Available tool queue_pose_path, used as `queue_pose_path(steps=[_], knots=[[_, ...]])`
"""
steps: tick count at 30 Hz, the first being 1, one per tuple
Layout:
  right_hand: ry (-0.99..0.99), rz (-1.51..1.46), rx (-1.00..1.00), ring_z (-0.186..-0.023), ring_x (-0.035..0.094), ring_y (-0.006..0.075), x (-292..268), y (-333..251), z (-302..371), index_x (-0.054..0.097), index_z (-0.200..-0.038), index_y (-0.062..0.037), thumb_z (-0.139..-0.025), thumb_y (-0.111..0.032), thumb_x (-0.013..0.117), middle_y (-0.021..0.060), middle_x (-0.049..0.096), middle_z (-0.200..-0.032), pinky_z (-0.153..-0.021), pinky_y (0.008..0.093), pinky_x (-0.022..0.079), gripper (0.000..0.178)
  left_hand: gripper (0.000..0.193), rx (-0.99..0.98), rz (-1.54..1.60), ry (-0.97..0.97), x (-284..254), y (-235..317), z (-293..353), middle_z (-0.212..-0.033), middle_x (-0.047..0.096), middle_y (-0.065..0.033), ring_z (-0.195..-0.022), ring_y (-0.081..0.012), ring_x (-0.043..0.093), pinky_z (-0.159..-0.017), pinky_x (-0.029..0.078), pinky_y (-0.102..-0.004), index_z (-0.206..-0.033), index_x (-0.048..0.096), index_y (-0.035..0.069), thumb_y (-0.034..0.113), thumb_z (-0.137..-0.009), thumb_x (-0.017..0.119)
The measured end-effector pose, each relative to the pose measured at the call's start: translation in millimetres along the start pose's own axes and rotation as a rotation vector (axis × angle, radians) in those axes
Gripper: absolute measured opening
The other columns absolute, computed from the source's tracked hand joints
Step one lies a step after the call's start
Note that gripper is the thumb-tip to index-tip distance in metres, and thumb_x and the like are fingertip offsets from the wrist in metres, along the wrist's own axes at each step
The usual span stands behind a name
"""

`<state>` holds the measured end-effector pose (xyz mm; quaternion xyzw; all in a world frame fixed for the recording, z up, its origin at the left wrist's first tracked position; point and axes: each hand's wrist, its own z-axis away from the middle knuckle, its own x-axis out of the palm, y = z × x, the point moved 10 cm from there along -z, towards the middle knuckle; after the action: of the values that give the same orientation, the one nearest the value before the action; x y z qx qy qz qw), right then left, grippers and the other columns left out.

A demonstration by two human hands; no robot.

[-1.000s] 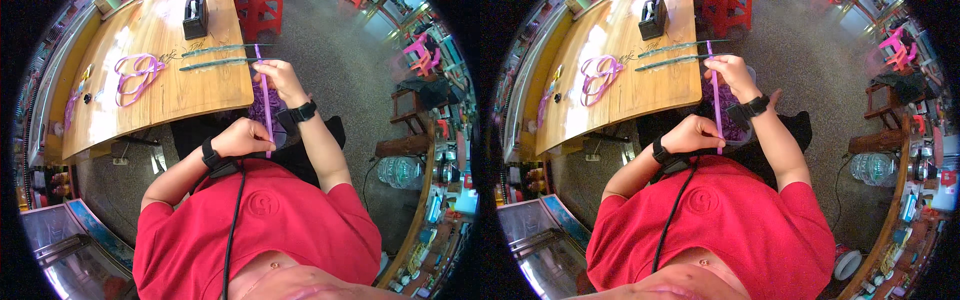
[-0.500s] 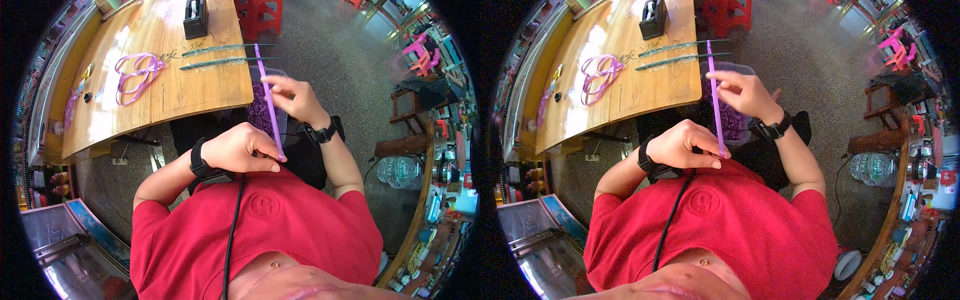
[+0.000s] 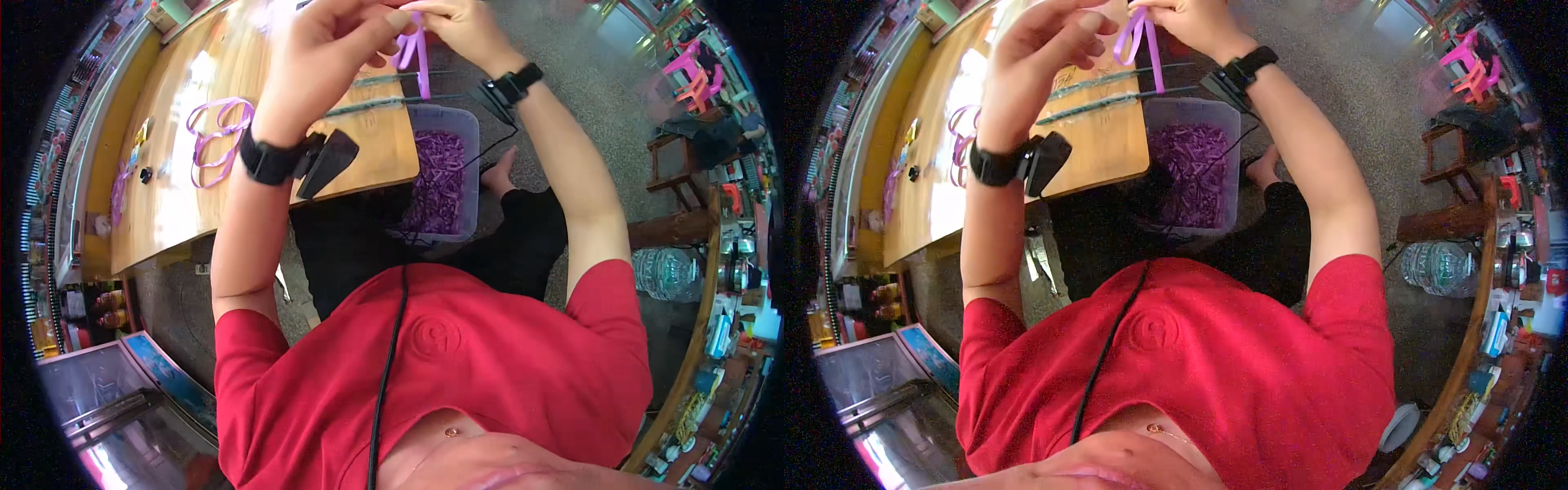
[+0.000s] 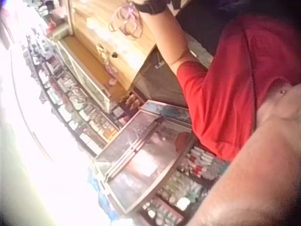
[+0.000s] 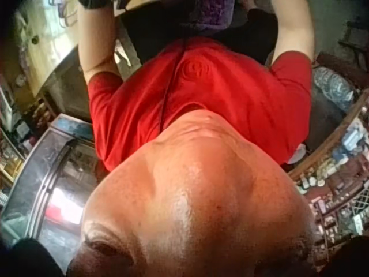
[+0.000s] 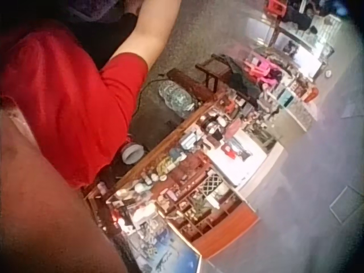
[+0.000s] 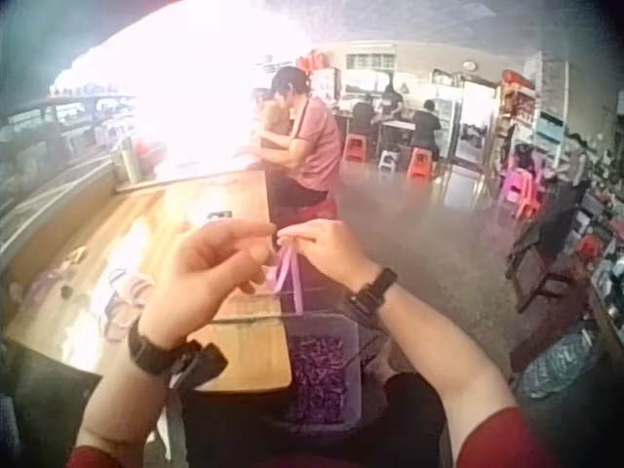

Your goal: Manually attaching plastic connectors to purple straps at a workbench.

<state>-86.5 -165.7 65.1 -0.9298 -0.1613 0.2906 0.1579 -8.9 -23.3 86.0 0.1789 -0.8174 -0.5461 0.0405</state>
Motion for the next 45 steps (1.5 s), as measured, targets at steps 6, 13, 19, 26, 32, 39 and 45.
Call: queue_pose_path(steps=[6, 13, 19, 26, 32, 39, 45], knots=[[-0.232, -0.012, 0.408, -0.084, 0.067, 0.0102, 55, 121, 36, 0.072, -0.109, -0.0079, -0.089, -0.018, 0.066, 0.0035, 0.074, -0.094, -0.076, 0.0278, 0.052, 0.023, 0.024, -0.002, -0.32, -0.19, 15, -61, -38, -0.095, 0.072, -0.0027, -0.074, -0.0088, 0.062, -0.065, 0.051, -0.0234, -0.113, 0.069, 0.006, 0.019, -0.094, 0.063], [-0.509, -0.322, 0.795, -0.055, 0.046, 0.0034, 102, 140, 97, 0.068, -0.084, -0.0077, -0.091, -0.03, 0.064, -0.0062, 0.053, -0.065, -0.048, 0.0226, 0.036, 0.024, 0.027, 0.101, -0.786, -0.369, 31, -129, -54, -0.079, 0.07, -0.0146, -0.072, -0.0192, 0.066, -0.07, 0.053, -0.0324, -0.096, 0.073, 0.002, 0.028, -0.092, 0.066], [-0.574, -0.711, 1.213, -0.048, 0.045, 0.0052, 129, 155, 205, 0.064, -0.091, -0.008, -0.093, -0.022, 0.059, -0.0015, 0.055, -0.067, -0.039, 0.0207, 0.034, 0.015, 0.028, 0.151, -0.938, -0.355, 43, -162, -56, -0.087, 0.071, -0.0172, -0.082, -0.0345, 0.068, -0.077, 0.054, -0.0405, -0.096, 0.073, 0.004, 0.029, -0.09, 0.064], [-0.525, -0.545, 1.42, -0.044, 0.04, 0.0021, 116, 117, 267, 0.071, -0.093, -0.0065, -0.095, -0.052, 0.059, -0.0052, 0.055, -0.064, -0.038, 0.0194, 0.027, 0.047, 0.027, 0.073, -0.87, -0.353, 34, -170, -55, -0.085, 0.07, -0.0186, -0.08, -0.0352, 0.068, -0.076, 0.054, -0.041, -0.097, 0.073, 0.004, 0.028, -0.09, 0.064], [-0.365, -0.641, 1.234, -0.052, 0.046, 0.0033, 103, 112, 266, 0.071, -0.101, -0.0043, -0.094, -0.034, 0.065, -0.0032, 0.058, -0.071, -0.046, 0.0197, 0.034, 0.031, 0.029, 0.074, -0.892, -0.376, 40, -172, -59, -0.088, 0.072, -0.0149, -0.085, -0.0344, 0.068, -0.082, 0.054, -0.0426, -0.094, 0.075, 0.011, 0.037, -0.088, 0.064], [-0.203, -0.351, 0.947, -0.073, 0.065, 0.0153, 103, 109, 229, 0.066, -0.116, 0.0001, -0.089, -0.028, 0.07, 0.0064, 0.071, -0.094, -0.066, 0.0287, 0.051, 0.039, 0.029, 0.047, -0.921, -0.359, 36, -173, -58, -0.088, 0.072, -0.0145, -0.085, -0.0343, 0.068, -0.082, 0.054, -0.0431, -0.093, 0.075, 0.011, 0.037, -0.088, 0.064], [-0.204, -0.16, 0.778, -0.08, 0.063, 0.0092, 123, 112, 226, 0.07, -0.107, 0.0008, -0.089, -0.017, 0.07, 0.0072, 0.073, -0.095, -0.072, 0.0257, 0.05, 0.025, 0.03, 0.065, -0.899, -0.362, 40, -168, -56, -0.088, 0.072, -0.0147, -0.085, -0.0346, 0.068, -0.081, 0.054, -0.043, -0.093, 0.075, 0.011, 0.038, -0.088, 0.064]])
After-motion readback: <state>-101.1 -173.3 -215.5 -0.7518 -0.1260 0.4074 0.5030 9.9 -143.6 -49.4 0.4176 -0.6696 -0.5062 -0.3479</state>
